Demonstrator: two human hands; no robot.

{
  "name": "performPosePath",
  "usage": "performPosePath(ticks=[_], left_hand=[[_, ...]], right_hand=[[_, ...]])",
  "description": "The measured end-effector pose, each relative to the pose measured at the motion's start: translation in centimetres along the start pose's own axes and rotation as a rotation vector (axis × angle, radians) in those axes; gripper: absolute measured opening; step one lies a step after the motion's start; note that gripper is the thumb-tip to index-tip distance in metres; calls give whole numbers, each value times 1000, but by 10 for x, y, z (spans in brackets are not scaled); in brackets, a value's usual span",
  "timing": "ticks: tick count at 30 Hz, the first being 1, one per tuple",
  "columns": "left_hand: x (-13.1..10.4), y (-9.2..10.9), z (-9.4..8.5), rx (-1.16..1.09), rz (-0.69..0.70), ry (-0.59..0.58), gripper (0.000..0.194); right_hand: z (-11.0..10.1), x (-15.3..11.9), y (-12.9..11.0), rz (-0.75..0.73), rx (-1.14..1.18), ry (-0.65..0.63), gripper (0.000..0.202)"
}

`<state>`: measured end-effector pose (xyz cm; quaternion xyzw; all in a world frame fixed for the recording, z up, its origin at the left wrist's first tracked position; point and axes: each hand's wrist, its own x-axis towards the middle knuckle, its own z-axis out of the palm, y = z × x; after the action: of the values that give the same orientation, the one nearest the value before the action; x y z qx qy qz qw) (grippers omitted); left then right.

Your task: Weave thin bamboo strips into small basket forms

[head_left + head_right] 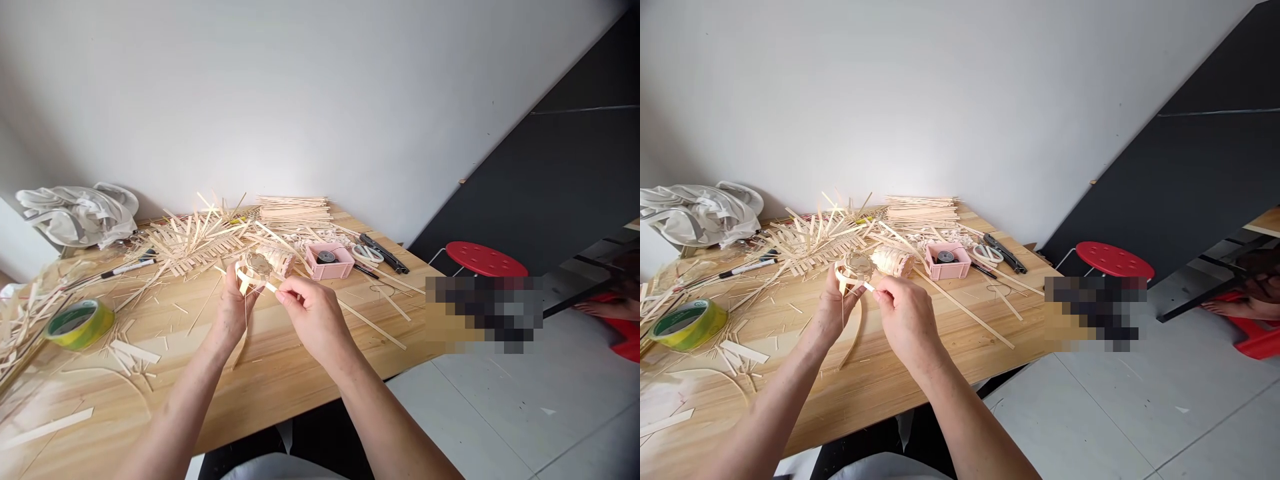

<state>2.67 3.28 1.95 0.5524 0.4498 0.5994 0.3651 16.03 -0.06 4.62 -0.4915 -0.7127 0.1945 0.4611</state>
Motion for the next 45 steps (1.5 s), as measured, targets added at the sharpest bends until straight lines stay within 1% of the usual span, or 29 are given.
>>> performPosePath(ticks=[3,9,16,21,27,30,33,37,40,43,45], left_hand=[[-1,4,3,-47,-37,28,32],[-1,9,4,-108,-106,44,14],[-3,14,5,-131,-125,36,12],[-3,11,5,-147,-104,34,17],[-1,8,3,-124,-67,37,17],[-1,3,0,-108,-39,8,19],[0,-5,-4,-68,7,-25,28],[3,-16,-8,10,71,-30,37],[5,-21,-9,19,71,-23,38],[7,-22,-8,2,58,-9,40],[8,-24,-8,-40,18,4,41]], right_hand=[[1,1,1,10,5,-7,18],[3,3,1,38,-7,-21,18],[4,6,1,84,-31,-41,17],[6,8,3,23,-9,-17,18],[10,7,6,22,82,-21,16],[11,6,7,54,156,-51,16],[10,5,8,106,222,-81,16],[11,8,13,193,281,-113,14],[12,11,15,217,275,-120,13],[13,14,16,199,257,-99,14],[15,15,16,182,260,-90,15]])
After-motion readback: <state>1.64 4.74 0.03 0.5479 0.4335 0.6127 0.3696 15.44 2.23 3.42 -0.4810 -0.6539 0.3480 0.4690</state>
